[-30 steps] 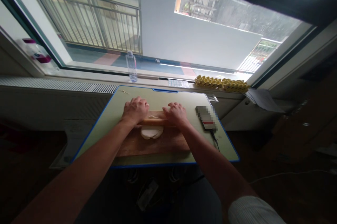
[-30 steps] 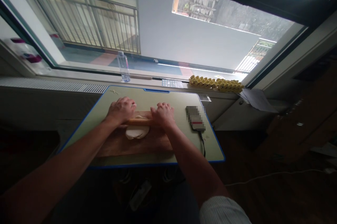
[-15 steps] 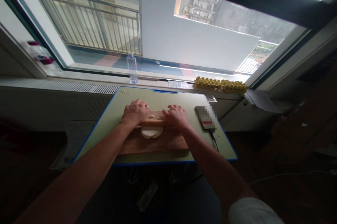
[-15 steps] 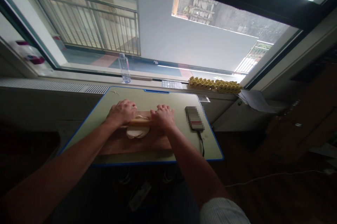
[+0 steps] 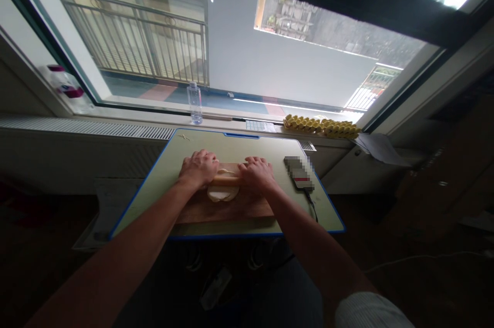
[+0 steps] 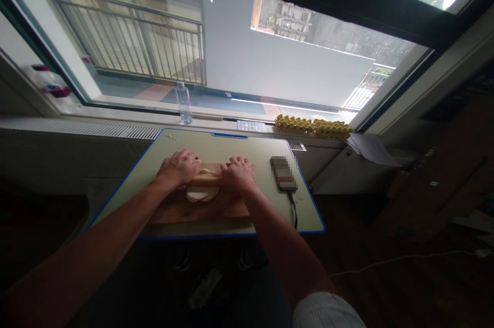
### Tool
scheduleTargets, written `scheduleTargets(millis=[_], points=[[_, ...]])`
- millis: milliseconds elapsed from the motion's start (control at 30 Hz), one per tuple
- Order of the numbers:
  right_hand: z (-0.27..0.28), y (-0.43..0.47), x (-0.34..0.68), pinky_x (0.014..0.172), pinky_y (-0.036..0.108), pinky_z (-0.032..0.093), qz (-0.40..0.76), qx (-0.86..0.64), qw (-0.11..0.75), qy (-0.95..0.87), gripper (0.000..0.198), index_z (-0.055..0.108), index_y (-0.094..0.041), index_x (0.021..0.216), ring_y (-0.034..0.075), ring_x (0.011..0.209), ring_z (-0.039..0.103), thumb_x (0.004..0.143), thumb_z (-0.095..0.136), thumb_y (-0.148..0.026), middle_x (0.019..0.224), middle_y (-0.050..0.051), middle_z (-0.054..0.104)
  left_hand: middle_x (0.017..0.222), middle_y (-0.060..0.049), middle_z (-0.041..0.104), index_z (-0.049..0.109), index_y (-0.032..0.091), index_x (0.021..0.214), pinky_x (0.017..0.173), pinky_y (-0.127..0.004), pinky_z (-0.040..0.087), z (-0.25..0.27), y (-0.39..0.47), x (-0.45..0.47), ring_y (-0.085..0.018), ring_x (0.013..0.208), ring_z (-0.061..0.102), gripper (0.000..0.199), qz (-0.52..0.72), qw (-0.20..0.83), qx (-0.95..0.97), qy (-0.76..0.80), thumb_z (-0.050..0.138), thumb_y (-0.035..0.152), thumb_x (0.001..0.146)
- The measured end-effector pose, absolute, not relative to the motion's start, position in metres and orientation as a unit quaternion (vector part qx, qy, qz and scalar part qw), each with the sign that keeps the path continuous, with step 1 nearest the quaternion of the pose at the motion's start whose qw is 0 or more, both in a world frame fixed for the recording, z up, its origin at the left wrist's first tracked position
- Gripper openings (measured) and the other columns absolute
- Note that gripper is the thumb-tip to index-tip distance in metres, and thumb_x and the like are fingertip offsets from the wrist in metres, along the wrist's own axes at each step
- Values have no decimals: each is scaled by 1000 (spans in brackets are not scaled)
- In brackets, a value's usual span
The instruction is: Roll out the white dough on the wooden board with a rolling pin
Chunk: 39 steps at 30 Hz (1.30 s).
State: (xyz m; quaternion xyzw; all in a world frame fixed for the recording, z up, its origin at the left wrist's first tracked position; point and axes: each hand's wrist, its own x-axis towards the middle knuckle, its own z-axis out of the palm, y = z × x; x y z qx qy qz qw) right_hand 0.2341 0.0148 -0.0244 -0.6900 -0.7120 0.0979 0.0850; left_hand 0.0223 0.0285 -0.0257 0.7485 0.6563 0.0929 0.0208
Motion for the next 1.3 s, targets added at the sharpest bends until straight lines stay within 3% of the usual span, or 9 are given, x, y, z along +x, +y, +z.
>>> scheduleTargets(millis=[333, 533, 800, 1033, 1300], points=[[-20, 0, 231, 118, 58, 40, 101, -695, 86, -707, 43, 68, -29, 139, 35, 142, 54, 109, 43, -47, 151, 12, 66, 143, -14, 68, 72, 29, 130, 110, -53, 47, -29, 21, 21, -34, 132, 61, 49, 69, 44, 747, 660, 33, 45, 106], [-22, -9, 231, 125, 61, 32, 91, -693, 89, -709, 53, 58, -31, 156, 34, 150, 46, 109, 43, -49, 163, 10, 56, 150, -14, 65, 69, 33, 136, 114, -58, 43, -31, 15, 19, -35, 136, 59, 49, 57, 59, 748, 659, 33, 49, 106], [-27, -31, 230, 126, 61, 31, 55, -687, 89, -719, 52, 58, -29, 156, 34, 151, 44, 111, 41, -48, 165, 10, 55, 166, -10, 56, 60, 32, 152, 122, -55, 37, -33, -7, 21, -33, 147, 53, 56, 69, 40, 747, 661, 31, 45, 107], [-33, -52, 230, 123, 60, 33, 15, -674, 93, -733, 45, 65, -29, 146, 35, 148, 46, 113, 41, -47, 160, 12, 59, 161, -7, 61, 67, 35, 144, 120, -55, 36, -35, -30, 25, -31, 144, 55, 51, 96, -22, 745, 660, 33, 46, 107], [-48, -64, 231, 122, 55, 34, -33, -665, 135, -734, 43, 71, -26, 133, 33, 145, 49, 115, 42, -51, 153, 11, 65, 153, -11, 69, 74, 27, 134, 116, -57, 41, -49, -44, 24, -33, 139, 60, 50, 164, -83, 750, 635, 36, 43, 107]])
